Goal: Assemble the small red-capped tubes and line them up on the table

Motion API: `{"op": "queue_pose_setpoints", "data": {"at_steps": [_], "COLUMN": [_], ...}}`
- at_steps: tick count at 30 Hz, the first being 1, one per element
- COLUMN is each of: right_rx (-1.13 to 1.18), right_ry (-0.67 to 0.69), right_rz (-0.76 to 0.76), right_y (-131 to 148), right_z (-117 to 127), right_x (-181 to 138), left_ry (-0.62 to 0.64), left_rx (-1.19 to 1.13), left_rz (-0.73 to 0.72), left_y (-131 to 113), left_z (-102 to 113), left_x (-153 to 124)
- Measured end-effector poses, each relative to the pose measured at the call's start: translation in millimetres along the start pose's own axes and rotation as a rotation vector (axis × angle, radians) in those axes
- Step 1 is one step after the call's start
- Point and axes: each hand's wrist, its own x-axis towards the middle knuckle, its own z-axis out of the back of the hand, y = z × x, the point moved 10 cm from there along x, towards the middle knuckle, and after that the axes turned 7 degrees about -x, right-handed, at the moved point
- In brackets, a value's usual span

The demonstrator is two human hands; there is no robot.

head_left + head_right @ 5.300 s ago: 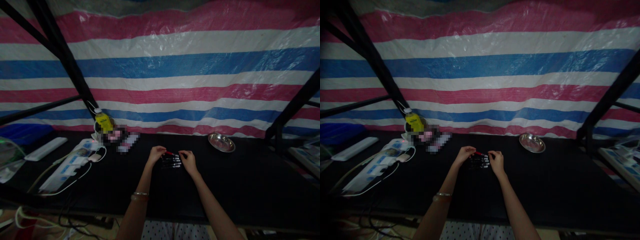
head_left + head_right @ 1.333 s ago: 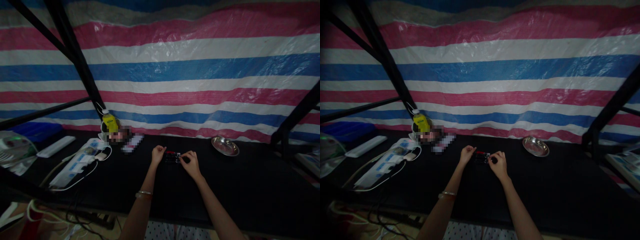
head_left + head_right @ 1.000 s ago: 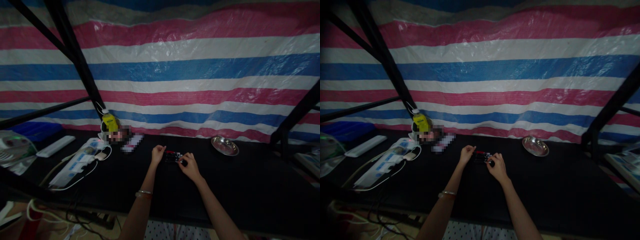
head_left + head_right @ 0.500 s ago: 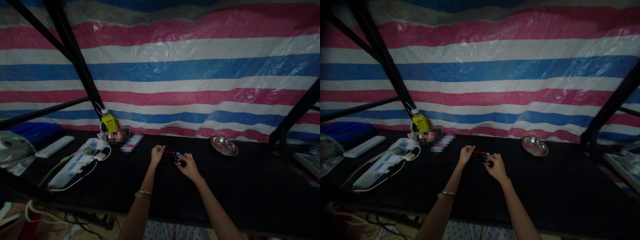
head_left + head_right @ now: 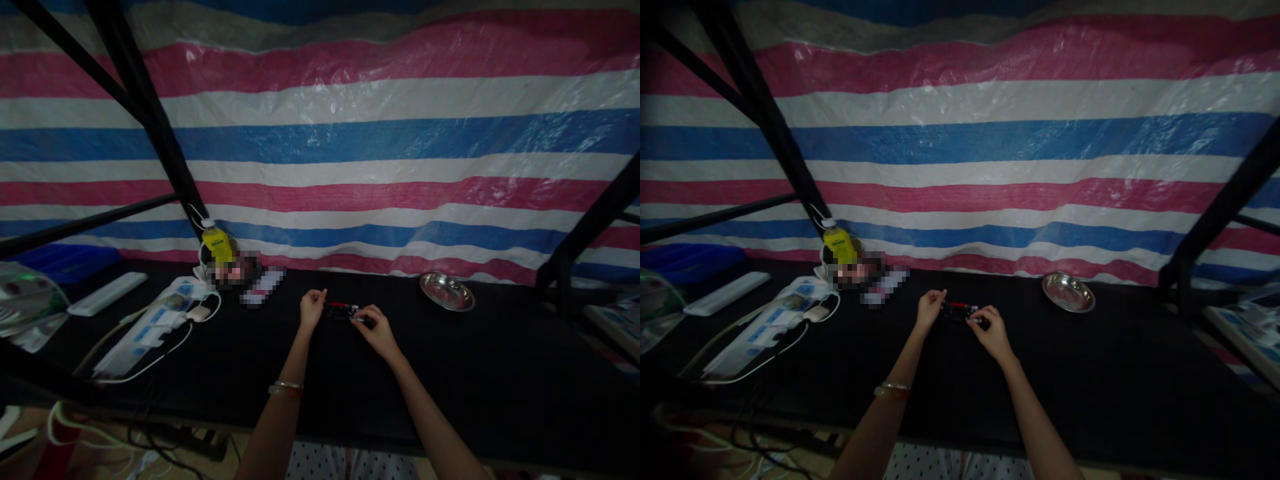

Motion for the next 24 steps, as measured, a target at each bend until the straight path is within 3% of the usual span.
{"op": "queue_pose_setpoints", "data": {"at_steps": [6,11,17,24], "right_rx": [0.731,1.082,1.091,0.938], "right_ry": [-0.053,-0.021,0.026,0.111], "right_rz": [-0.435,-0.544,-0.589,-0.632], "right_y": [-43,-45,-44,-38], "right_z": [-7,-5,-10,-24], "right_x": [1,2,-1,-9], "left_ry": [-0.06,-0.092,-0.023,0.259], "left_rx": [0.017,0.138,0.405,0.619], "left_rz": [-0.028,-0.157,-0.423,-0.766], "left_y": [-9,-29,-76,-117], "left_z": [7,7,-14,-61], "left_x": [-3,-13,-41,-88]}}
